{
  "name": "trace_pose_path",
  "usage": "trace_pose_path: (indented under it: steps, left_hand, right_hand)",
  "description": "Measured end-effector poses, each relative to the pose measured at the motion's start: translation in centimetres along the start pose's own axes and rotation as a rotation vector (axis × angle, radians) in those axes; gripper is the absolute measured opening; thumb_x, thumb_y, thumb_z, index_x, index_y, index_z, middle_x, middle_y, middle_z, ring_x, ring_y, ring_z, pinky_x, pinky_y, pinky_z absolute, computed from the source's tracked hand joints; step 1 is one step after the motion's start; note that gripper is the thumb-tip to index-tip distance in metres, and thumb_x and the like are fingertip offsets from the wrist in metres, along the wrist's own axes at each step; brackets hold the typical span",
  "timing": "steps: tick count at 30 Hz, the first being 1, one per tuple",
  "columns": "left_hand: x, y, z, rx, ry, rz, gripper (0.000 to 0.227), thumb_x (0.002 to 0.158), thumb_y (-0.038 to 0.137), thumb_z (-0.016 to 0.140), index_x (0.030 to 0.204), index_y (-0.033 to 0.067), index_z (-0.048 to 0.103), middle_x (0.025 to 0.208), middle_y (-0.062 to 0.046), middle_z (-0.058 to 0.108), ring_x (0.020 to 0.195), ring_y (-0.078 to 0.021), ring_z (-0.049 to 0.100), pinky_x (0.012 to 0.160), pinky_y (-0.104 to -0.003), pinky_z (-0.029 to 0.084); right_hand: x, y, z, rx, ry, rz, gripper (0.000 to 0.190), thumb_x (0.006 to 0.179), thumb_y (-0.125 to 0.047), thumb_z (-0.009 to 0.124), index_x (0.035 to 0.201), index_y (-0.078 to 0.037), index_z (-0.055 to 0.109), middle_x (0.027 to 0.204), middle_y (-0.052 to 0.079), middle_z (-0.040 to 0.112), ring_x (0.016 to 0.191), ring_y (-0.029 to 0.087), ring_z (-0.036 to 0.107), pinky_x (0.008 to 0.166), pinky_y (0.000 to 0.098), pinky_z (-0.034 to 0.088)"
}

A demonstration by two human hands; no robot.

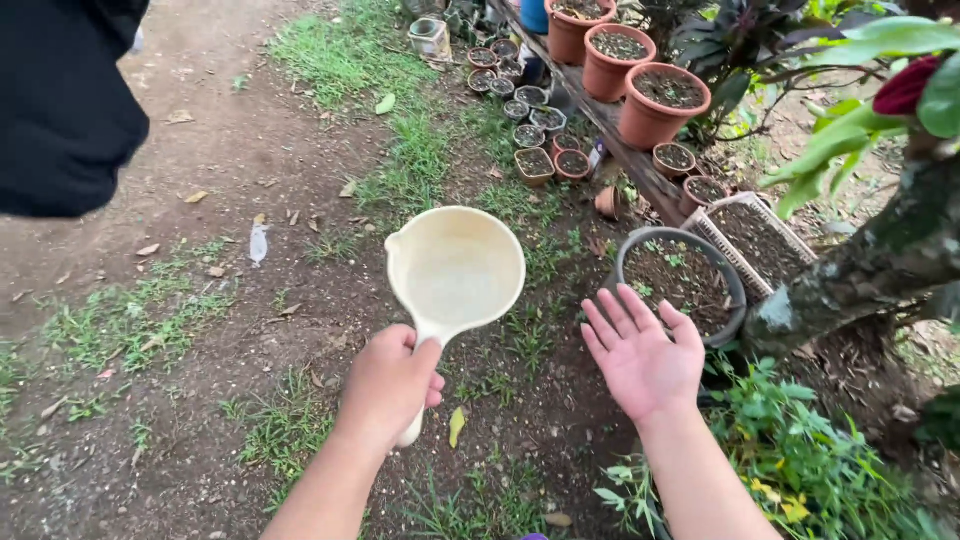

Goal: Watering various potted plants in an outdoor garden using a plastic dipper.

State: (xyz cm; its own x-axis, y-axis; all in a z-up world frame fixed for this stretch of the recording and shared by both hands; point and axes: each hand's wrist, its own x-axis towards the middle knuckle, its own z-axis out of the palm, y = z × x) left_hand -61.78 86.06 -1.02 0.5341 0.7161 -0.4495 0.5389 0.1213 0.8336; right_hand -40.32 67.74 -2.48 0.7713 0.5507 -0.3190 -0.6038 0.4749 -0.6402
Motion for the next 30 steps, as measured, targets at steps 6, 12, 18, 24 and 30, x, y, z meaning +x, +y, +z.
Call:
trace_pose_path:
  steps: [6, 12, 18, 24, 30]
  left_hand:
    - [3.9, 2.5, -0.7, -0.084, -0.01, 0.073, 0.021, 0.093, 0.021, 0.062, 0.093, -0.0001, 0.064, 0.072, -0.012, 0.071, 0.056, -0.019, 0.067, 0.055, -0.036, 0.057]
    - [9.3, 4.1, -0.9, -0.011, 0.02, 0.006, 0.02, 0.093, 0.02, 0.061, 0.092, 0.0001, 0.065, 0.073, -0.01, 0.072, 0.058, -0.0158, 0.069, 0.057, -0.033, 0.059]
    - [15.6, 5.0, -0.4, -0.048, 0.1, -0.024, 0.022, 0.093, 0.022, 0.062, 0.096, 0.001, 0.068, 0.072, -0.011, 0.072, 0.057, -0.0175, 0.068, 0.056, -0.033, 0.056]
    - [20.0, 8.0, 0.0, -0.056, 0.099, -0.074, 0.021, 0.092, 0.021, 0.062, 0.097, 0.0014, 0.067, 0.072, -0.011, 0.073, 0.057, -0.0166, 0.069, 0.057, -0.033, 0.057]
    - [26.2, 10.1, 0.6, -0.054, 0.059, -0.041, 0.023, 0.092, 0.021, 0.062, 0.095, -0.0006, 0.067, 0.071, -0.011, 0.072, 0.056, -0.0168, 0.068, 0.055, -0.033, 0.057]
  right_hand:
    - [3.7, 0.0, 1.1, -0.003, 0.019, -0.01, 0.063, 0.09, -0.04, 0.045, 0.142, -0.004, 0.05, 0.148, 0.015, 0.055, 0.138, 0.036, 0.053, 0.114, 0.0503, 0.04]
    - [10.5, -0.4, 1.9, -0.002, 0.036, 0.022, 0.063, 0.092, -0.041, 0.045, 0.141, -0.003, 0.051, 0.144, 0.015, 0.056, 0.135, 0.036, 0.055, 0.112, 0.0501, 0.042]
    - [18.1, -1.4, 1.6, -0.042, 0.029, 0.072, 0.062, 0.092, -0.04, 0.045, 0.142, -0.003, 0.049, 0.145, 0.017, 0.055, 0.135, 0.038, 0.054, 0.112, 0.0499, 0.042]
    - [24.0, -4.2, 2.9, -0.128, 0.073, 0.117, 0.065, 0.091, -0.04, 0.043, 0.144, -0.003, 0.049, 0.146, 0.016, 0.056, 0.137, 0.038, 0.054, 0.112, 0.05, 0.042]
    - [28.0, -5.5, 5.1, -0.06, 0.082, 0.047, 0.061, 0.093, -0.04, 0.044, 0.141, -0.002, 0.05, 0.145, 0.017, 0.056, 0.137, 0.038, 0.054, 0.113, 0.0507, 0.041]
